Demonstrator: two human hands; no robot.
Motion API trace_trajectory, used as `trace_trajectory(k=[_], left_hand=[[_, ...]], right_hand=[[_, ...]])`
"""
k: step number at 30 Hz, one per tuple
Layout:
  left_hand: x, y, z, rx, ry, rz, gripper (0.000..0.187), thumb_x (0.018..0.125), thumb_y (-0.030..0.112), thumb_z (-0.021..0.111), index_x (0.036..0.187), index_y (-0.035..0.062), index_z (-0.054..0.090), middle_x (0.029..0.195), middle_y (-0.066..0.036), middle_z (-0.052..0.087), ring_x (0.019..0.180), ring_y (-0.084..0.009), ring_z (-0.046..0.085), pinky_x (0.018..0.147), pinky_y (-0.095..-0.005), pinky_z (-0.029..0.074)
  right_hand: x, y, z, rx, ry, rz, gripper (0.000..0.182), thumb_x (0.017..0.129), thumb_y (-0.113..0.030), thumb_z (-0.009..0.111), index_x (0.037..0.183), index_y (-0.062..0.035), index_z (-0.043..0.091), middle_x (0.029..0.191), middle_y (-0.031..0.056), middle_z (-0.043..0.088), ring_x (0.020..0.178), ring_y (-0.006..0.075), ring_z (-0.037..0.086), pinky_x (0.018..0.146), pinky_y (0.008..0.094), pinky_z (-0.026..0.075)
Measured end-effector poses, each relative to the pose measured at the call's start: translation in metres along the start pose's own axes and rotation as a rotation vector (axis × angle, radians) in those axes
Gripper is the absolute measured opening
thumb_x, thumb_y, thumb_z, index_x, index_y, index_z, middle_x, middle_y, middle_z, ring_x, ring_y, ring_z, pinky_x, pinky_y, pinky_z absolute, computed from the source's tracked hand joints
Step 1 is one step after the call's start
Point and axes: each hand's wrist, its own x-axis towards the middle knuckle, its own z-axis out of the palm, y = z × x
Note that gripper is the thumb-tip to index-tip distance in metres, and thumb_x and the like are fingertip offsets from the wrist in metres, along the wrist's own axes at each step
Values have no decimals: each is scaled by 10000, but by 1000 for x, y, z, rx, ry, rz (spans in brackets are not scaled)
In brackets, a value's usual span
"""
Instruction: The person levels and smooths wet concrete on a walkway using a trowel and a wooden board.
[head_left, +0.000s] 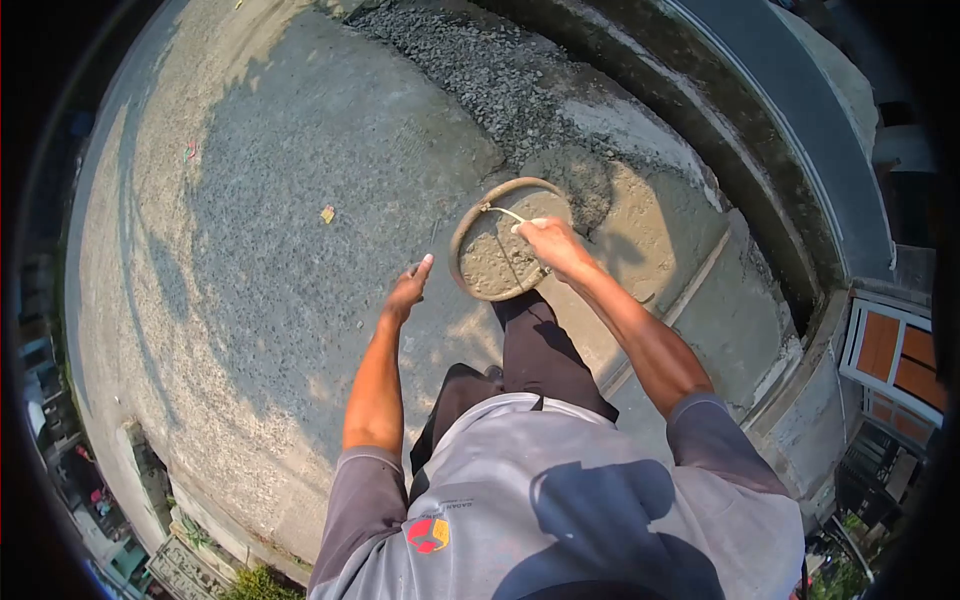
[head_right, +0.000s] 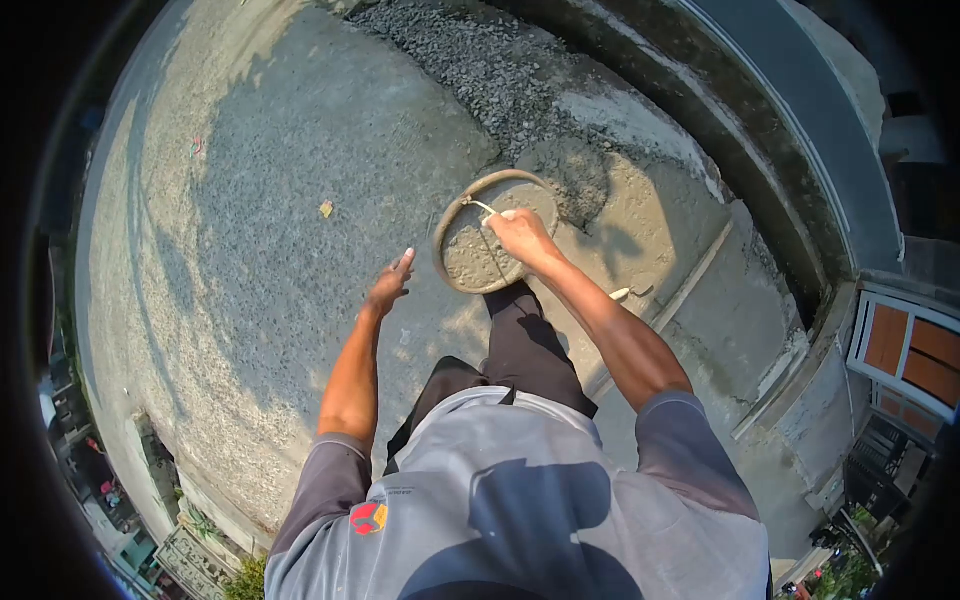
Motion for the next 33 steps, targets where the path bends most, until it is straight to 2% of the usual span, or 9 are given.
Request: trace_trajectory(k=[4, 7, 10, 11, 15, 23, 26, 30, 33], left_hand=[[92, 32, 38, -539, -123, -50, 1068, 907, 815, 522, 1591, 22, 312, 1546, -232, 459, 1408, -399, 472, 1142, -586, 378], [117, 68, 24, -778, 161, 72, 410, 1049, 494, 575, 1092, 87, 593, 1003, -82, 678, 839, -190, 681, 713, -355, 570], [175, 81, -22, -784, 23, 109, 247, 1064, 328, 585, 1018, 87, 549, 916, -51, 646, 755, -161, 665, 619, -304, 563], [179, 113, -13, -767, 254, 114, 154, 1049, 195, 597, 1010, 67, 521, 848, -37, 618, 696, -162, 655, 575, -300, 572], [243, 212, -62, -458, 189, 3, 148, 1023, 142, 628, 1074, 32, 542, 909, -77, 623, 744, -191, 644, 675, -421, 633], [427, 270, -55, -221, 182, 68, 157, 992, 72, 658, 967, -11, 527, 874, -84, 624, 772, -213, 664, 627, -403, 614], [508, 269, 19, -26, 295, 249, 160, 939, 66, 672, 960, -54, 569, 903, -164, 685, 787, -288, 691, 717, -446, 594], [574, 274, 188, 512, 274, 435, 234, 852, 95, 692, 990, -77, 614, 926, -295, 699, 854, -434, 698, 837, -469, 531], [588, 261, 235, 270, 91, 377, 200, 859, 64, 671, 978, -85, 609, 942, -258, 718, 845, -366, 721, 778, -445, 557]], right_hand=[[123, -33, 33, -87, -71, -77, 400, 906, -341, 641, 795, 44, 646, 667, 104, 602, 642, 186, 542, 604, 429, 434], [194, -87, 50, -215, -100, -74, 420, 879, -348, 623, 794, 61, 665, 684, 215, 642, 659, 305, 635, 658, 475, 480], [264, -129, 59, -231, -87, -88, 408, 865, -333, 601, 788, 62, 670, 718, 272, 654, 700, 415, 662, 696, 514, 496], [288, -140, 56, -232, -86, -92, 404, 862, -328, 594, 787, 61, 672, 729, 286, 655, 714, 440, 663, 706, 522, 499], [376, -166, 51, -230, -51, -10, 395, 868, -321, 585, 808, 56, 690, 820, 310, 672, 793, 454, 677, 753, 527, 516], [510, -77, 37, 23, 132, -32, 414, 908, -330, 533, 874, 45, 705, 948, 323, 688, 948, 478, 683, 862, 528, 530], [578, 22, 32, 126, 316, -110, 458, 965, -392, 571, 899, 44, 692, 889, 283, 683, 887, 451, 676, 785, 500, 508], [614, 162, -1, 365, 404, 228, 475, 988, -453, 549, 899, -6, 685, 848, 233, 683, 837, 392, 688, 762, 467, 516], [631, 234, 13, 270, 621, -22, 454, 979, -461, 597, 915, -19, 683, 844, 200, 684, 826, 348, 687, 744, 441, 517]])
